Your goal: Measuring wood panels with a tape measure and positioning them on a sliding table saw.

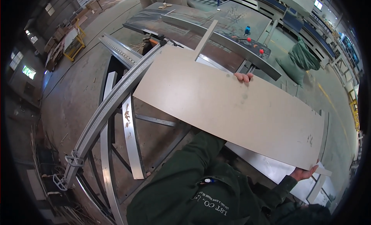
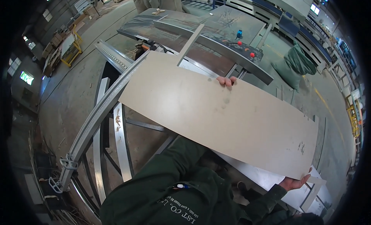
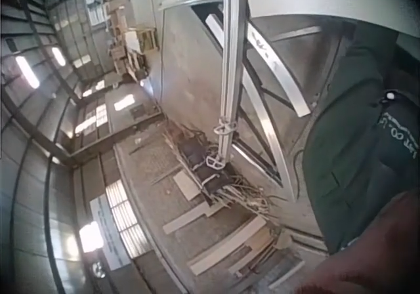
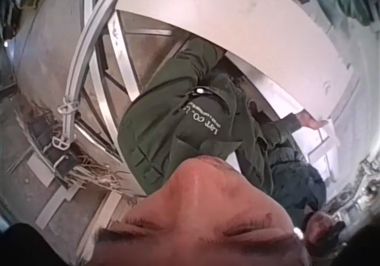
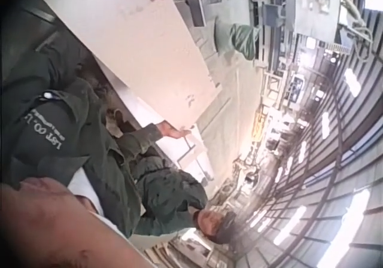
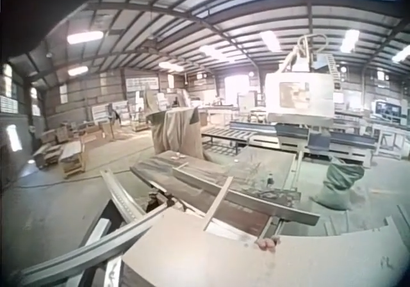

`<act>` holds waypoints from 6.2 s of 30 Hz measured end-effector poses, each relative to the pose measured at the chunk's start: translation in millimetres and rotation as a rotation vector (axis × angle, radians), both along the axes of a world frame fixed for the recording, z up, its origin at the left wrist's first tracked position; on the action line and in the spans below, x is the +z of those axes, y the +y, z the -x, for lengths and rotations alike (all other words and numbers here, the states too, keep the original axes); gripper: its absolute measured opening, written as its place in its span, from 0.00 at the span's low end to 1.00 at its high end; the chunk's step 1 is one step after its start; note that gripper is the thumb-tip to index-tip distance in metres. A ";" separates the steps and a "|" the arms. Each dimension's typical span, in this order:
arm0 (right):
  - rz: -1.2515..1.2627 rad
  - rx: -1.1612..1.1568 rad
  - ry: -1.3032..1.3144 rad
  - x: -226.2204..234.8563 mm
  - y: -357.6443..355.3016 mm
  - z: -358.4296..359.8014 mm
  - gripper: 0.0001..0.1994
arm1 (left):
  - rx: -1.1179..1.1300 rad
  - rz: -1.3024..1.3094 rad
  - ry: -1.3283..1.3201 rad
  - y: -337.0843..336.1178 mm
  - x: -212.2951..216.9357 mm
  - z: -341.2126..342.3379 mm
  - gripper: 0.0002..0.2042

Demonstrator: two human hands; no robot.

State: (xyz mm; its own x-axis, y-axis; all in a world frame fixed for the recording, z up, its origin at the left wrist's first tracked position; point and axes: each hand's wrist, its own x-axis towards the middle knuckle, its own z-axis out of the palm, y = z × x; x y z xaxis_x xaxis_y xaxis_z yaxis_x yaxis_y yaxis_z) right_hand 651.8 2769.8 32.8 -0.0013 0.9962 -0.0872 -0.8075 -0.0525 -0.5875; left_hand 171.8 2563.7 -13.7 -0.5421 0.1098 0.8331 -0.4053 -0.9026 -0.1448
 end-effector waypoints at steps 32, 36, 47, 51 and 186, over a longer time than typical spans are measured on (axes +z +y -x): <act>-0.550 0.669 -0.146 104.0 143.7 -118.3 0.38 | 0.340 -0.020 -0.230 83.3 26.6 -169.6 0.24; -0.294 0.311 -0.150 121.1 136.8 -85.2 0.32 | 0.044 0.225 -0.383 64.0 -11.1 -179.5 0.18; -0.343 0.168 -0.146 103.4 150.8 -71.6 0.29 | 0.031 0.211 -0.416 87.4 -55.9 -135.6 0.14; -0.343 0.158 -0.114 102.2 163.2 -68.1 0.27 | -0.007 0.277 -0.526 92.6 -45.9 -126.2 0.13; 1.154 0.580 1.184 122.9 35.7 -64.6 0.34 | 1.806 1.466 0.922 -121.4 46.0 -160.2 0.23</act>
State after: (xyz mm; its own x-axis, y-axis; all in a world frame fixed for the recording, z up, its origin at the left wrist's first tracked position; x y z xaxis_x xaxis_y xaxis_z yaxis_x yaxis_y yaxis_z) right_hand 716.3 2805.4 155.7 -0.8835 0.2781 -0.3769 -0.4627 -0.3932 0.7945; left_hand 332.0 2442.3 32.3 -0.4419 0.6069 0.6606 0.8931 0.3664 0.2609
